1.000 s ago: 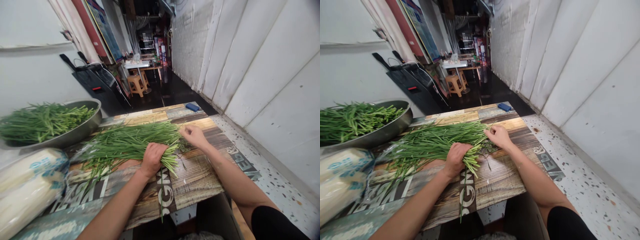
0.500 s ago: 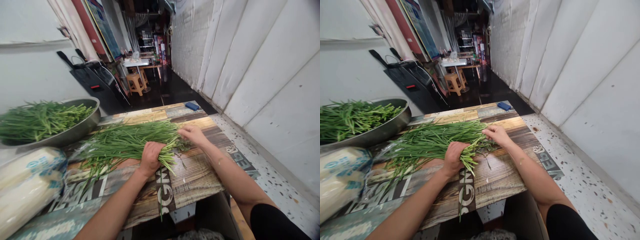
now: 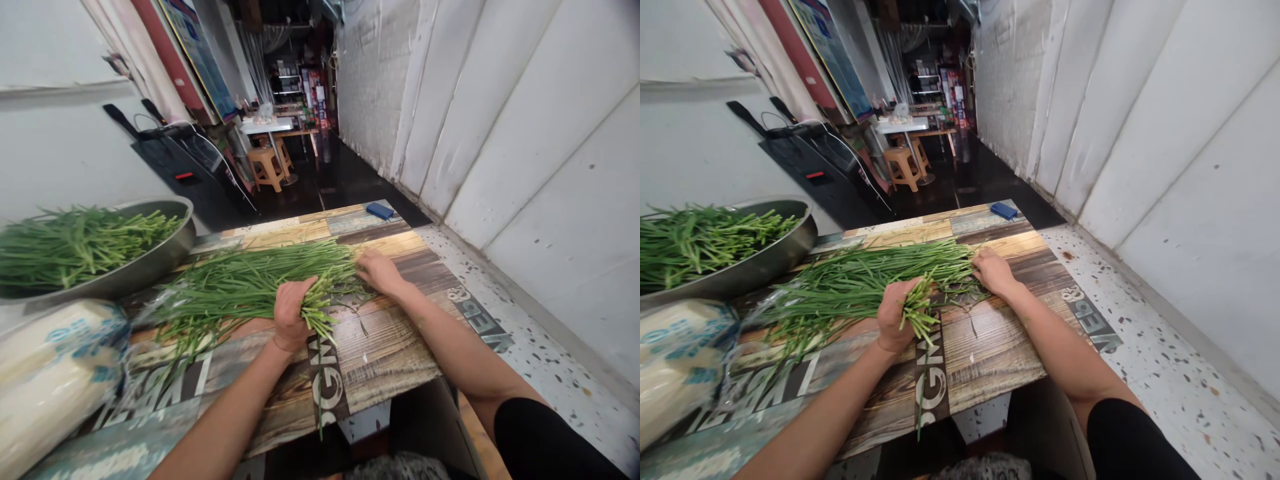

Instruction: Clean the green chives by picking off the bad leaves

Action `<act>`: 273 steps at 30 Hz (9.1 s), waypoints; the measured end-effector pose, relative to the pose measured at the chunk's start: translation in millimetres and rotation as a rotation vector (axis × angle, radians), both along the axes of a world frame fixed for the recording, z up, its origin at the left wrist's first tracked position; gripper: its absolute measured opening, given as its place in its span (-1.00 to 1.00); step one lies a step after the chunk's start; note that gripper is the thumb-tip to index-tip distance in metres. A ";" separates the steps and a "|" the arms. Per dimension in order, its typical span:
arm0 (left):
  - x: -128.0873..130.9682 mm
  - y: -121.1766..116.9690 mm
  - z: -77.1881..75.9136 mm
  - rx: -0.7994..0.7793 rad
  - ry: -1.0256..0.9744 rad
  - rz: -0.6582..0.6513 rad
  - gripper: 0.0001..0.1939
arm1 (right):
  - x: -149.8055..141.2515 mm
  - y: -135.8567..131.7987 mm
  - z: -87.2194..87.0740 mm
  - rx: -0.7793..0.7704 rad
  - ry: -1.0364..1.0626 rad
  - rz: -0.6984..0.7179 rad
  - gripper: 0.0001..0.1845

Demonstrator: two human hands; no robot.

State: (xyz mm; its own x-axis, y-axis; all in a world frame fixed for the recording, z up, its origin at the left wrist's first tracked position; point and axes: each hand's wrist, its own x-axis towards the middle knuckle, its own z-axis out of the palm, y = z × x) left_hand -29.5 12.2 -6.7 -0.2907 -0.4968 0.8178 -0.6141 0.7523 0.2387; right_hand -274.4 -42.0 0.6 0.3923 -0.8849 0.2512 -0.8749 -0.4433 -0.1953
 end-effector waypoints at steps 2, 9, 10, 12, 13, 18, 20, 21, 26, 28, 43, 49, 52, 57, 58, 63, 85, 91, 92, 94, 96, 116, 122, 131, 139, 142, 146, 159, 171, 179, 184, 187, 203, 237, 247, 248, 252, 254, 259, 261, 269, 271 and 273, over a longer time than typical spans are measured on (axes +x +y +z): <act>0.0 0.7 1.4 0.016 0.033 -0.011 -0.78 | 1.1 0.5 -0.1 -0.010 -0.006 -0.001 -0.93; 0.2 -0.8 -3.9 -0.006 0.106 0.004 -0.81 | -2.7 1.8 10.5 -0.048 -0.232 0.042 -0.95; 0.3 -1.3 -5.5 -0.009 0.121 0.010 -0.80 | -2.6 2.2 13.1 -0.037 -0.318 0.056 -0.95; 0.5 -2.3 -8.4 -0.011 0.147 0.008 -0.78 | -1.2 3.3 17.8 0.030 -0.537 0.073 -0.93; 0.6 -2.8 -9.6 -0.011 0.153 0.007 -0.77 | 0.1 4.1 19.8 0.075 -0.643 0.068 -0.91; 1.0 -3.9 -11.4 -0.018 0.142 0.020 -0.76 | 8.4 9.7 25.7 0.388 -1.031 0.093 -0.81; 0.6 -3.3 -9.4 0.004 0.128 0.002 -0.74 | 11.1 12.4 27.5 0.459 -1.110 0.109 -0.77; 0.3 -2.7 -7.9 0.024 0.112 -0.017 -0.73 | 12.3 13.7 28.5 0.472 -1.130 0.109 -0.76; -2.2 -0.6 -0.6 0.141 -0.032 -0.067 -0.72 | 19.0 20.1 30.3 0.554 -1.167 0.177 -0.75; -2.7 -0.7 0.4 0.152 -0.041 -0.073 -0.77 | 22.7 21.7 28.1 0.570 -1.154 0.194 -0.77; -5.0 -2.8 3.6 0.220 -0.234 -0.140 -0.82 | 30.7 25.1 20.8 0.177 -0.303 0.314 -0.81; -7.8 -3.0 7.0 0.210 -0.285 -0.103 -0.81 | 17.0 21.5 29.9 0.301 -0.367 0.359 -0.73; -9.0 -2.4 7.9 0.167 -0.236 -0.078 -0.79 | 10.8 18.1 34.3 0.345 -0.452 0.336 -0.60; -5.5 -2.7 4.0 0.120 -0.136 -0.024 -0.79 | -1.8 6.4 28.5 0.220 -0.685 0.002 -0.46; -4.1 -3.0 2.8 0.109 -0.100 -0.012 -0.80 | -4.1 4.0 25.6 0.187 -0.680 -0.046 -0.45; 0.2 -5.5 -1.9 0.045 -0.011 -0.027 -0.75 | 0.8 -1.6 4.7 0.090 -0.243 0.189 -0.82; -1.6 -5.6 -1.1 0.109 -0.290 -0.106 -0.72 | 30.4 26.0 23.2 0.118 -0.154 0.302 -0.90; -1.4 -4.1 1.4 0.115 -0.276 -0.135 -0.78 | 17.1 24.3 35.0 0.188 -0.282 0.394 -0.73; -1.1 -3.9 1.7 0.102 -0.266 -0.137 -0.78 | 15.1 23.4 36.0 0.215 -0.336 0.406 -0.71; -1.1 -3.6 2.1 0.076 -0.248 -0.141 -0.78 | 12.4 21.6 37.1 0.273 -0.435 0.402 -0.69; -1.8 -3.3 2.5 0.061 -0.239 -0.139 -0.78 | 11.3 20.6 37.4 0.337 -0.531 0.351 -0.70; 1.2 -4.9 -4.4 0.070 -0.055 -0.065 -0.79 | 8.6 7.7 18.9 0.153 -0.711 0.106 -0.56; -2.1 -4.4 0.0 0.086 -0.097 -0.067 -0.78 | 32.6 25.1 27.0 0.284 -0.642 0.227 -0.54; -0.4 -4.5 -4.1 0.031 -0.040 -0.016 -0.81 | -1.4 -3.4 9.0 0.100 -0.610 -0.289 -0.50; 1.9 -6.7 -15.2 0.029 0.162 0.132 -0.72 | -3.7 -1.9 10.3 0.080 -0.407 -0.034 -0.82; 2.3 -7.2 -16.8 0.060 0.180 0.140 -0.80 | -4.1 4.2 24.5 0.296 -0.736 0.004 -0.66; 0.5 -6.5 -12.0 0.080 0.176 0.071 -0.75 | 0.6 11.1 32.8 0.525 -0.932 0.083 -0.58; 1.2 -11.8 -16.6 0.217 0.132 0.049 -0.80 | 27.4 23.8 33.4 0.598 -1.127 0.228 -0.60; 2.1 -12.4 -13.3 0.282 0.033 0.049 -0.90 | 33.0 21.7 25.5 0.514 -1.206 0.005 -0.69; 1.0 -13.2 -14.4 0.295 0.020 0.053 -0.91 | 11.1 15.4 31.4 0.579 -1.137 0.147 -0.60; 0.3 -12.8 -13.6 0.291 0.028 0.069 -0.89 | 18.8 25.5 38.0 0.410 -0.871 0.236 -0.68; -0.3 -12.7 -12.5 0.279 0.029 0.041 -0.90 | 16.7 24.8 39.2 0.333 -0.750 0.260 -0.72; -0.9 -8.0 -7.7 0.181 0.137 0.131 -0.77 | 16.1 7.3 2.5 0.118 -0.187 0.060 -0.88; -2.7 -8.6 -1.5 0.294 -0.088 -0.019 -0.82 | 27.0 26.2 24.4 0.057 -0.409 0.419 -0.83; -3.2 -10.8 -4.7 0.272 0.038 -0.033 -0.96 | 35.7 23.7 23.0 0.344 -1.049 0.033 -0.72; -3.2 -10.9 -5.5 0.269 0.050 -0.034 -0.98 | 32.4 21.6 25.4 0.344 -1.170 -0.034 -0.70; -3.7 -11.0 -6.8 0.243 0.062 -0.044 -0.96 | 13.5 9.4 29.9 0.315 -1.437 -0.212 -0.50; -3.8 -11.1 -6.8 0.240 0.059 -0.047 -0.96 | 9.3 6.3 27.3 0.367 -1.370 -0.211 -0.46; -2.5 -10.5 -9.4 0.266 0.040 -0.021 -0.94 | 12.5 7.5 14.8 0.229 -0.755 0.034 -0.87; -2.3 -9.8 -10.7 0.290 0.086 0.015 -0.90 | 10.3 5.3 9.1 0.112 -0.484 0.013 -0.87; -1.2 -6.8 -8.0 0.260 0.182 0.045 -0.77 | 3.0 -0.1 6.0 -0.016 -0.221 -0.003 -0.91; -0.3 -5.2 -4.9 0.212 0.164 0.062 -0.84 | 6.0 5.0 14.3 -0.009 -0.413 0.018 -0.90; 0.0 -3.7 -0.6 0.165 0.117 0.030 -0.84 | 9.9 10.8 22.1 0.082 -0.646 0.038 -0.87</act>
State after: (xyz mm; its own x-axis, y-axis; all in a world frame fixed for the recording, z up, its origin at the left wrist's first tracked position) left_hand -29.5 8.5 -7.3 -0.1816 -0.6336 0.7520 -0.5969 0.6788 0.4278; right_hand -264.6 -31.2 22.7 0.2162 -0.8997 0.3791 -0.5543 -0.4328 -0.7109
